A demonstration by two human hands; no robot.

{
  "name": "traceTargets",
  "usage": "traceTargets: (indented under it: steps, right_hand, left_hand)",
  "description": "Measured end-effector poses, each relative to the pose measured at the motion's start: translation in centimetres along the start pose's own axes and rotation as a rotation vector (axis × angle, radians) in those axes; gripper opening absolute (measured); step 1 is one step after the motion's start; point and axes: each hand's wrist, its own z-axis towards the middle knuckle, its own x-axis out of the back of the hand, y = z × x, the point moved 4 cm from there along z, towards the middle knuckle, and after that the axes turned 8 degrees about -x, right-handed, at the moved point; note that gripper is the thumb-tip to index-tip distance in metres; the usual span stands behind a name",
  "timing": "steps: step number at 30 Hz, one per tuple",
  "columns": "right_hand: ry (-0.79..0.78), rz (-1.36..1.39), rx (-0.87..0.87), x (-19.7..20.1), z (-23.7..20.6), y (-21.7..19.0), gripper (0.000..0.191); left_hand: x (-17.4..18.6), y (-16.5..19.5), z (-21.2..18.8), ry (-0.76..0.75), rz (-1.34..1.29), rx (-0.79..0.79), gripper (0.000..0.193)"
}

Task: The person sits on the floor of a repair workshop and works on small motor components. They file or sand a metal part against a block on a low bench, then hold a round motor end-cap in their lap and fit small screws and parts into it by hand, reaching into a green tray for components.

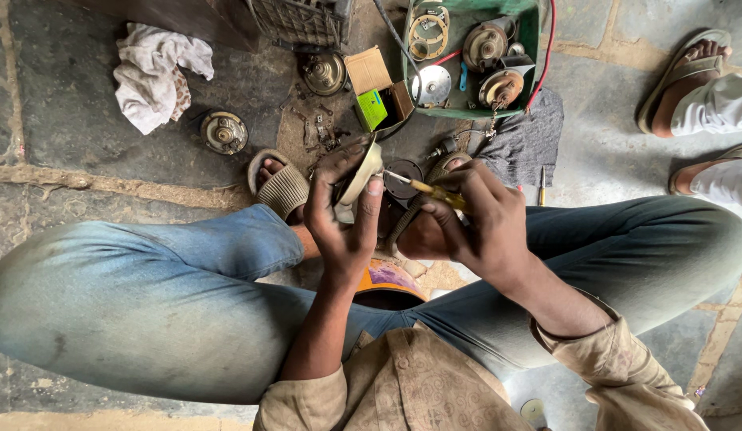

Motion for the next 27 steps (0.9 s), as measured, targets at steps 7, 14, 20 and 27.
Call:
traceTargets:
  steps: [7,14,20,27]
  right_hand:
    - [-0.078,0.224,-0.073,-0.5,0.0,1.0,0.026]
    - [-0.095,-0.016,-0.090,-1.0,-0.3,2.2,0.011]
    - [-0.054,0.461,0.022,-1.3,-0.3,2.8,0.031]
    - [-0.176,0.449,-0.159,-2.4,-0.6,3.5,0.022]
  left_hand:
    - [-0.4,1.0,0.3,-0.007,0.126,-0.143,0.028]
    - [-0.5,1.7,0.6,-0.014,0.173,-0.212,0.025]
    - [-0.6,2.2,0.5,-0.035,0.198,-0.254,0.026]
    - [-0.5,2.6,0.7,-0.056,0.305,-0.313,0.027]
